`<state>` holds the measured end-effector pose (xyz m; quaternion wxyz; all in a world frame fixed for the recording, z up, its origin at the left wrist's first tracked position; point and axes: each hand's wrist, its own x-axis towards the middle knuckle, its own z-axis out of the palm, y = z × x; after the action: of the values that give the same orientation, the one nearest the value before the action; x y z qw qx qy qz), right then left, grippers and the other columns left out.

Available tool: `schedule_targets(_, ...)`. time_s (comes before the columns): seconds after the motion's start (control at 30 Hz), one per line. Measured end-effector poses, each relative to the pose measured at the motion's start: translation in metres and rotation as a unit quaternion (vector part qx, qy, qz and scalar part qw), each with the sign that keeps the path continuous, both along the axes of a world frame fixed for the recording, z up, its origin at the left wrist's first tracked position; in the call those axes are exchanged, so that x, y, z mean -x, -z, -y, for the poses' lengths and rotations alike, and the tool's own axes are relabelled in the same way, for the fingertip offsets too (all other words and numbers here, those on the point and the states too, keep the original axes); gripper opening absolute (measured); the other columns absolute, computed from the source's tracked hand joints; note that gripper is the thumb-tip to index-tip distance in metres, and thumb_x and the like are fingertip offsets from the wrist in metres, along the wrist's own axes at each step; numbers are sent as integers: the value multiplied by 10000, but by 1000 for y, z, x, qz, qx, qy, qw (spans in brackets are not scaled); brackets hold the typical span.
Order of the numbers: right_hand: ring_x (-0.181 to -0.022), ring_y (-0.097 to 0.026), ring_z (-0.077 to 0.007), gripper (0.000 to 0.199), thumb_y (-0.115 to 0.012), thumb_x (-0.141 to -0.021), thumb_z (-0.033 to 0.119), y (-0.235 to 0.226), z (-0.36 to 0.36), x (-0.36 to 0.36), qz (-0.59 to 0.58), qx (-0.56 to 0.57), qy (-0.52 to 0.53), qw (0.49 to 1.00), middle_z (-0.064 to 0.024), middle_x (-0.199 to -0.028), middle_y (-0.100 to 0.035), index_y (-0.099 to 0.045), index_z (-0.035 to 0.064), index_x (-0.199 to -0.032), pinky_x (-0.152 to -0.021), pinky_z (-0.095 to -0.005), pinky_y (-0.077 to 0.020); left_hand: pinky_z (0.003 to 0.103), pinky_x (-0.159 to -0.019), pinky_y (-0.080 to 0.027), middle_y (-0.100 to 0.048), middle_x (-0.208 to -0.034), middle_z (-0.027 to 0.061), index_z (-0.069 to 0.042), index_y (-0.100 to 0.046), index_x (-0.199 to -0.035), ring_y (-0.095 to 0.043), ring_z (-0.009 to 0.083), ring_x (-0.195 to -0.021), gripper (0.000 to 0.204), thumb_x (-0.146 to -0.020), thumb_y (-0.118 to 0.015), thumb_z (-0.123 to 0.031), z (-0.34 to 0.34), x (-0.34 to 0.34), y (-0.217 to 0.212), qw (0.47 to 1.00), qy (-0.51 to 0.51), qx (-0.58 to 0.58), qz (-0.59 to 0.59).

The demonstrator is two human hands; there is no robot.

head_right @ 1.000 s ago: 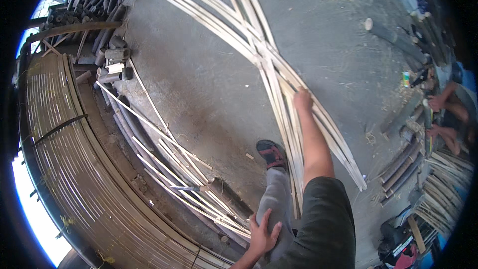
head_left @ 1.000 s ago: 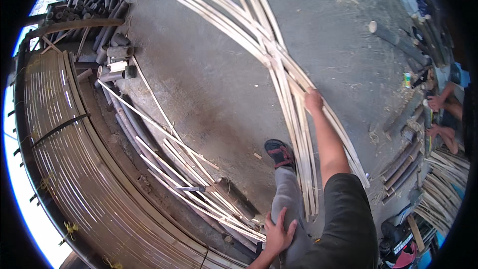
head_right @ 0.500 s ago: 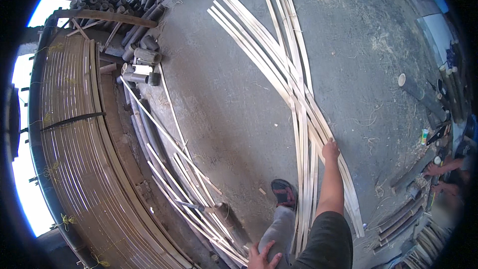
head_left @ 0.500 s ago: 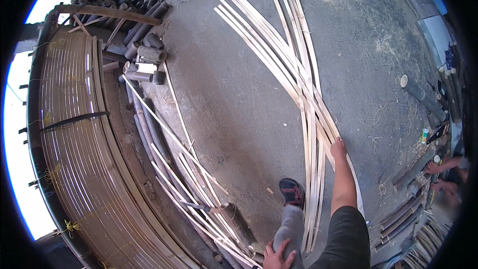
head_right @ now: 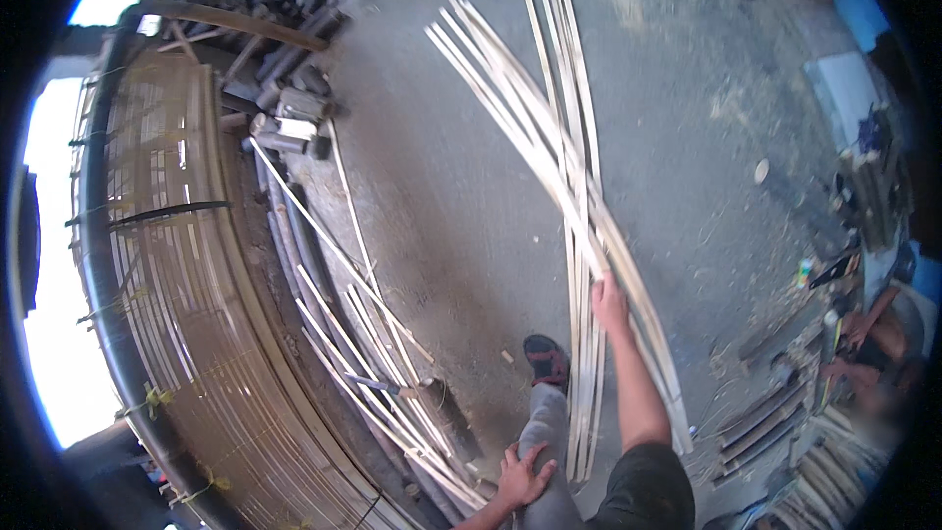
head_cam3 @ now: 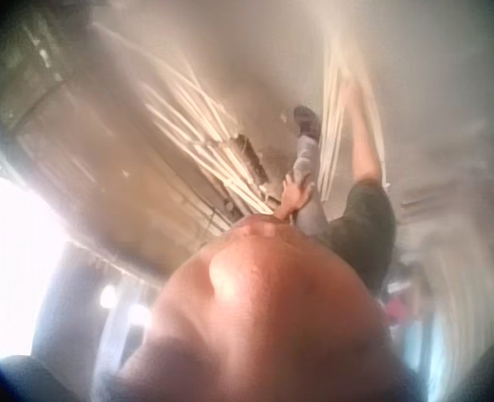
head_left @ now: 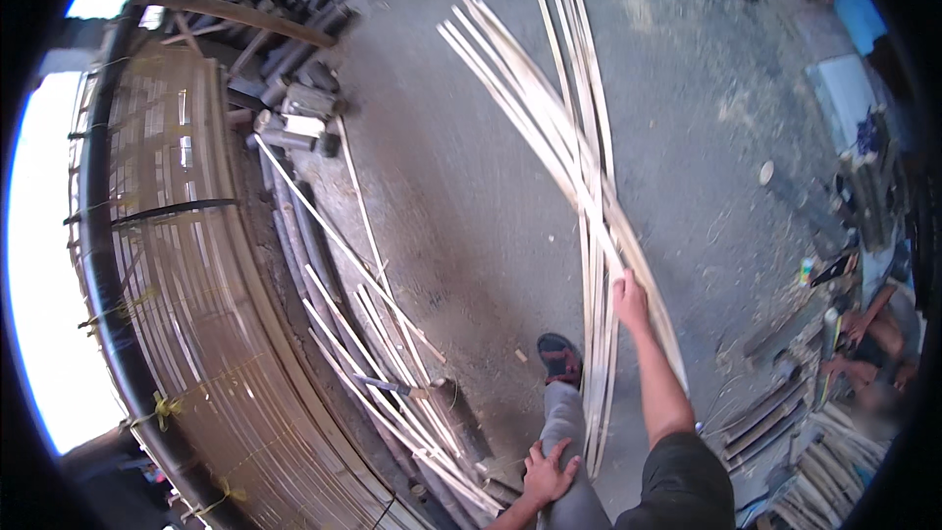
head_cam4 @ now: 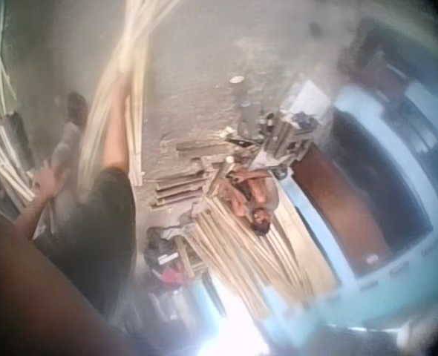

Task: The person repeatedly picks thin bamboo strips from the floor and ties them around a horizontal rack of larger bamboo poles using yellow string. The person works along the length of the rack, securing each strip with knots.

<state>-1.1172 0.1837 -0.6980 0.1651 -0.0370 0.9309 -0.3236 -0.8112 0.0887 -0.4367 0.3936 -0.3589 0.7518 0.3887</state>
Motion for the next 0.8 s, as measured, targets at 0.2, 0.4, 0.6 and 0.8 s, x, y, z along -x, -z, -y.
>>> schedule_targets(0.2, -571, -629, -346, 93, -539, -926, 107, -316, 97, 10, -127, 189, -10, 974, -170, -628, -574, -547, 17, -949, -506, -405, -456, 475, -1049, -394, -503, -1339, 296, -204, -438, -1427, -451, 441, -1273, 629, -921, -503, -573, -2, -102, -16, 986, -43, -132, -92)
schedule_targets(0.4, -665, -648, -365, 138, -509, -990, 144, -521, 214, 21, -286, 258, -40, 922, -188, -755, -631, -561, 17, -1006, -535, -429, -474, 495, -982, -449, -577, -1219, 278, -75, -526, -1330, -541, 459, -1136, 535, -941, -531, -442, 88, -107, -108, 977, -83, 47, -190)
schedule_targets(0.6, -483, -422, -64, 204, -436, -1044, 283, -673, 389, -53, -41, 525, -189, 829, 21, -643, -468, -528, 101, -1035, -426, -251, -384, 468, -959, -463, -553, -1250, 262, -29, -493, -1339, -548, 424, -1136, 452, -962, -549, -273, 221, -32, -299, 833, -160, 325, -419)
schedule_targets(0.8, -468, -351, -44, 199, -408, -1049, 336, -803, 464, -203, 392, 629, -233, 630, 40, -658, -389, -446, 142, -1025, -407, -208, -337, 429, -885, -462, -668, -954, 196, -36, -548, -1238, -648, 360, -894, 331, -998, -489, -256, 235, -96, -429, 741, -474, 207, -428)
